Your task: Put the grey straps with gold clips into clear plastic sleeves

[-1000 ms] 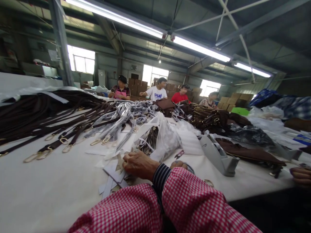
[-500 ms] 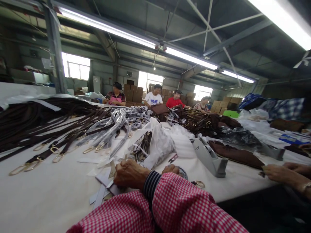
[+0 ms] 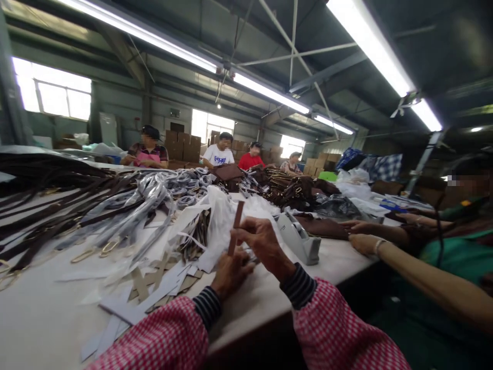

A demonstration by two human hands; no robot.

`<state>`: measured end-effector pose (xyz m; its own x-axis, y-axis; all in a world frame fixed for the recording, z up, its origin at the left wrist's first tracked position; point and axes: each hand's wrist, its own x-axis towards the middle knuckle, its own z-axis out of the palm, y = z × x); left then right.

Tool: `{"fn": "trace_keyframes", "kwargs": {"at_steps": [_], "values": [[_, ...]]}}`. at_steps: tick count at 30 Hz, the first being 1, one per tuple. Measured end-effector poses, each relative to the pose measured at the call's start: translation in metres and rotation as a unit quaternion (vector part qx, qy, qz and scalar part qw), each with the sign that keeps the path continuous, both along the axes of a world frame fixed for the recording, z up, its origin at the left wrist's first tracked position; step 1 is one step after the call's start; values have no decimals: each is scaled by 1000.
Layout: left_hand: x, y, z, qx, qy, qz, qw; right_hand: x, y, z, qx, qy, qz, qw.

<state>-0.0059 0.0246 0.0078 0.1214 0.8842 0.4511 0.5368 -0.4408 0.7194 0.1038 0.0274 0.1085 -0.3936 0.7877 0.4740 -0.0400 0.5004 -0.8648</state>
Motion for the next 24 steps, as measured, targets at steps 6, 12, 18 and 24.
{"fn": "trace_keyframes", "kwargs": {"at_steps": [6, 12, 18, 24], "values": [[-14, 2, 25, -132, -234, -83, 960, 104, -20, -45, -168, -67, -26, 983], [-10, -11, 31, -204, -344, -172, 900, 110, -26, -83, -237, -94, 19, 967], [-10, -7, 24, -240, -372, -192, 876, 96, -15, -78, -229, -142, 8, 963], [-13, -5, 22, -225, -374, -185, 881, 92, -14, -80, -235, -188, 11, 954]]}}
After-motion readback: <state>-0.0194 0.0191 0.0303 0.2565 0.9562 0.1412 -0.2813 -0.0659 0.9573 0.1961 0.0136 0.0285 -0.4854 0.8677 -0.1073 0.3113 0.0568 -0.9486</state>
